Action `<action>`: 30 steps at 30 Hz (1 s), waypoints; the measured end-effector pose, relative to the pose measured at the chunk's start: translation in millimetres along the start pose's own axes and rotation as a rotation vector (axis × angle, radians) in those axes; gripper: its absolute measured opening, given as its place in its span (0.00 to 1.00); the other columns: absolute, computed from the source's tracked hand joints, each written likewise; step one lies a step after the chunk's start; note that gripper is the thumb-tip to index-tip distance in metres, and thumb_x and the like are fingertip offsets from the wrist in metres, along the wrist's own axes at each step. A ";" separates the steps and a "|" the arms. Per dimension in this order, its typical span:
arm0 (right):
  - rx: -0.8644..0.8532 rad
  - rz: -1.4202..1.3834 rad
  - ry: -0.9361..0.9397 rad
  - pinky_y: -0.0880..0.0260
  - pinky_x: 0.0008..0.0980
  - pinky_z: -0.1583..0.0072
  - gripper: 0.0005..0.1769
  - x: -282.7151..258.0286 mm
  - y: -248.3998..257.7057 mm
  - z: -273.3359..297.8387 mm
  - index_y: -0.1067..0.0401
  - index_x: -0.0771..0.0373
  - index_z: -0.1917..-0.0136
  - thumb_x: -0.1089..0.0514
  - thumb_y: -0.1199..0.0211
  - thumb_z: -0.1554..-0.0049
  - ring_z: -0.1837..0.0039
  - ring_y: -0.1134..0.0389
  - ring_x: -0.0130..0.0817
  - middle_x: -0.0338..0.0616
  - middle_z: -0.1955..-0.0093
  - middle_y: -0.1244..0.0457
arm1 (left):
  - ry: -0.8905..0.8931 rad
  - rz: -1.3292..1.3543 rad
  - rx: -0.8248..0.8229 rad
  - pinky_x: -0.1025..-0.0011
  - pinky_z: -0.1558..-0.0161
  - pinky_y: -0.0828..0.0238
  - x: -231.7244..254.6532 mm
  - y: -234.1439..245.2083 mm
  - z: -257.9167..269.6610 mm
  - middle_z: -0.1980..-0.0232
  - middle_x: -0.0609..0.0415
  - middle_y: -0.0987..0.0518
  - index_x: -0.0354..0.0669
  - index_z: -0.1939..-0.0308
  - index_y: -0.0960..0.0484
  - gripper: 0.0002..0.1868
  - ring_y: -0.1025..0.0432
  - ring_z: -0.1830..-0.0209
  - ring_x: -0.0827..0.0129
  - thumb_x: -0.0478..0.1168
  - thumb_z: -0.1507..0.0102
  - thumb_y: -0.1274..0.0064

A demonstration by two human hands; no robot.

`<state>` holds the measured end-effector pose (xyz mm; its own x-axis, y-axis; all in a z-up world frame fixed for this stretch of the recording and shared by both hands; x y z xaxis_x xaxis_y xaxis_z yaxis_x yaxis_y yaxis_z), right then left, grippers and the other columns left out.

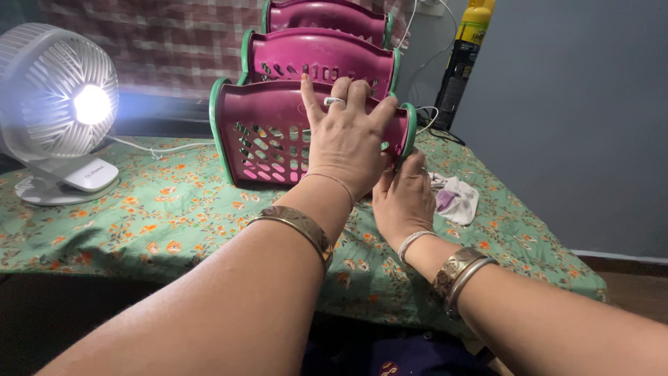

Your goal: The person assembles a three-tier plastic storage rack by inserting pink trays into green side frames and securing them with small metal clips. The person repeatedly adjusts the trays and clips to ensure a snug fit.

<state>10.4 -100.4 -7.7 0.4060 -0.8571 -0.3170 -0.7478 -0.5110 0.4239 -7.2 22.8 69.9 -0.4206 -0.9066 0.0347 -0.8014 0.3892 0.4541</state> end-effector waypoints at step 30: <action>0.002 -0.003 -0.034 0.34 0.57 0.48 0.12 -2.6 10.2 -0.9 0.36 0.64 0.47 0.53 0.45 0.37 0.47 0.32 0.59 0.56 0.48 0.35 | 0.055 0.073 -0.034 0.30 0.28 0.76 6.4 18.4 1.2 0.44 0.50 0.28 0.60 0.48 0.19 0.33 0.41 0.30 0.51 0.49 0.58 0.30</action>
<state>2.2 -103.5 -1.8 0.3904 -0.8529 -0.3465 -0.7478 -0.5134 0.4211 -25.2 24.3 77.4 -0.4528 -0.8838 0.1173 -0.7540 0.4498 0.4787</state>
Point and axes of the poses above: each hand's wrist, its own z-axis away from the middle knuckle, its own y-axis out of the back of the hand, x = y × z, the point moved 1 cm from there along -z, towards the middle knuckle
